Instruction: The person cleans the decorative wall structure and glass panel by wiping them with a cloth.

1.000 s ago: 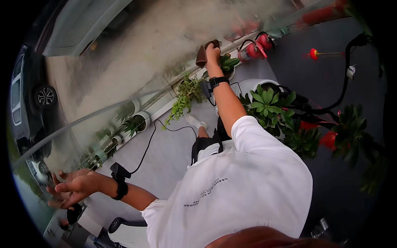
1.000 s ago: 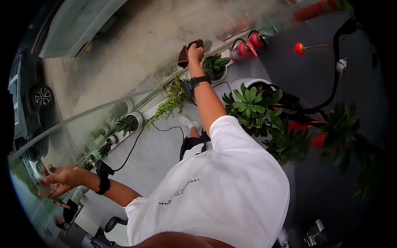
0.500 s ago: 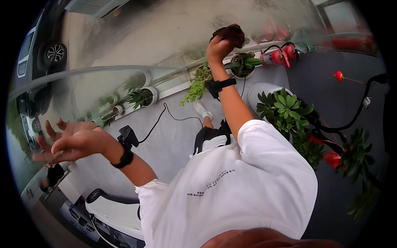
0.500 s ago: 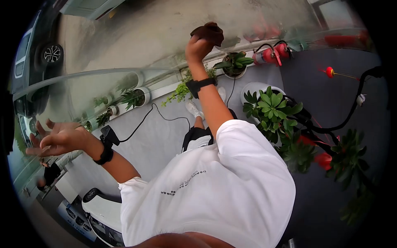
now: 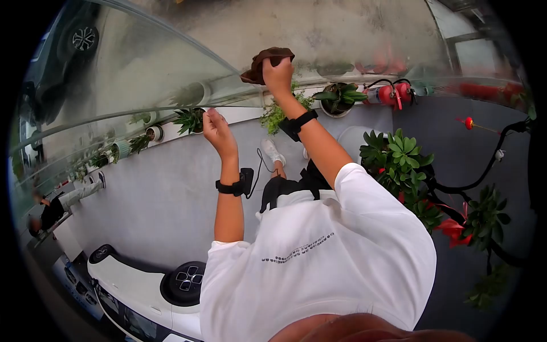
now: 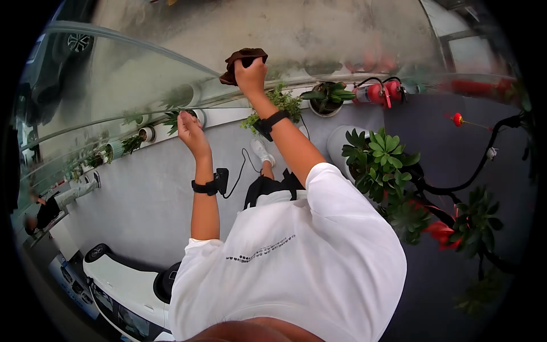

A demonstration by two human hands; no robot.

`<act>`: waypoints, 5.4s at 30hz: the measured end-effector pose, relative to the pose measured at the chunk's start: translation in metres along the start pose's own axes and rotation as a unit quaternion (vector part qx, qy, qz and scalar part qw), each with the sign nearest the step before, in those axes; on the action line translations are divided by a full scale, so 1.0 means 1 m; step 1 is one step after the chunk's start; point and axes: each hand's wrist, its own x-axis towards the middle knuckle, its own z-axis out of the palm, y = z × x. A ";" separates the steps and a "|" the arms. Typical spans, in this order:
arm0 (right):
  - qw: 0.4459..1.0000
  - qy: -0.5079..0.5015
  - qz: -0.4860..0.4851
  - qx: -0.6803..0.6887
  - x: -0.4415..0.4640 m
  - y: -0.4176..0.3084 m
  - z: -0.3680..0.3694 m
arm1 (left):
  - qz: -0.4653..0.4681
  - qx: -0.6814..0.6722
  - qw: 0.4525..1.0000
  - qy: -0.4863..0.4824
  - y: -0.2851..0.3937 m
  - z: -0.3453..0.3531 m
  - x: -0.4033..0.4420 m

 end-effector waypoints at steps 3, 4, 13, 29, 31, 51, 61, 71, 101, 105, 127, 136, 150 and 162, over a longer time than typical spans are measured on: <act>0.956 0.006 0.265 -0.130 0.024 0.106 0.011 | -0.064 0.014 0.992 -0.106 -0.024 0.023 -0.028; 0.956 -0.013 0.234 -0.175 0.026 0.118 0.006 | -0.085 -0.013 0.984 -0.157 -0.036 0.029 -0.035; 0.895 -0.156 0.333 0.250 0.040 0.113 -0.036 | -0.054 0.072 0.970 -0.227 -0.059 0.054 -0.015; 0.910 0.051 0.061 0.407 0.092 0.092 -0.148 | -0.155 0.027 0.953 -0.260 -0.023 0.098 0.030; 0.921 -0.045 0.163 0.350 0.064 0.113 -0.130 | -0.176 0.063 0.931 -0.314 -0.014 0.094 0.018; 0.891 0.166 0.030 0.421 0.166 0.123 -0.300 | -0.014 0.284 0.898 -0.335 -0.003 0.045 -0.073; 0.820 -0.156 0.420 0.355 0.055 0.165 -0.072 | -0.005 0.278 0.888 -0.367 -0.014 0.036 -0.076; 0.827 -0.122 0.425 0.347 0.077 0.155 -0.065 | -0.042 0.235 0.909 -0.341 -0.018 0.030 -0.085; 0.932 -0.229 -0.122 0.252 -0.088 -0.176 0.041 | 0.209 -0.101 0.960 -0.160 0.109 -0.093 -0.011; 0.938 -0.154 -0.307 -0.046 -0.117 -0.147 0.032 | 0.132 -0.122 0.960 -0.215 0.082 -0.093 -0.013; 0.924 -0.027 -0.348 -0.155 -0.118 -0.104 0.038 | -0.129 -0.380 0.890 -0.217 0.020 -0.031 -0.010; 0.948 -0.071 -0.184 -0.251 -0.128 -0.124 0.033 | -0.285 -0.230 0.777 -0.512 0.026 -0.078 0.018; 0.991 -0.004 -0.009 -0.130 -0.181 -0.119 0.041 | -0.087 -0.232 0.770 -0.588 0.019 -0.167 0.062; 0.925 -0.167 0.194 0.280 -0.188 -0.118 0.119 | -0.280 -0.046 0.786 -0.550 -0.007 -0.207 0.117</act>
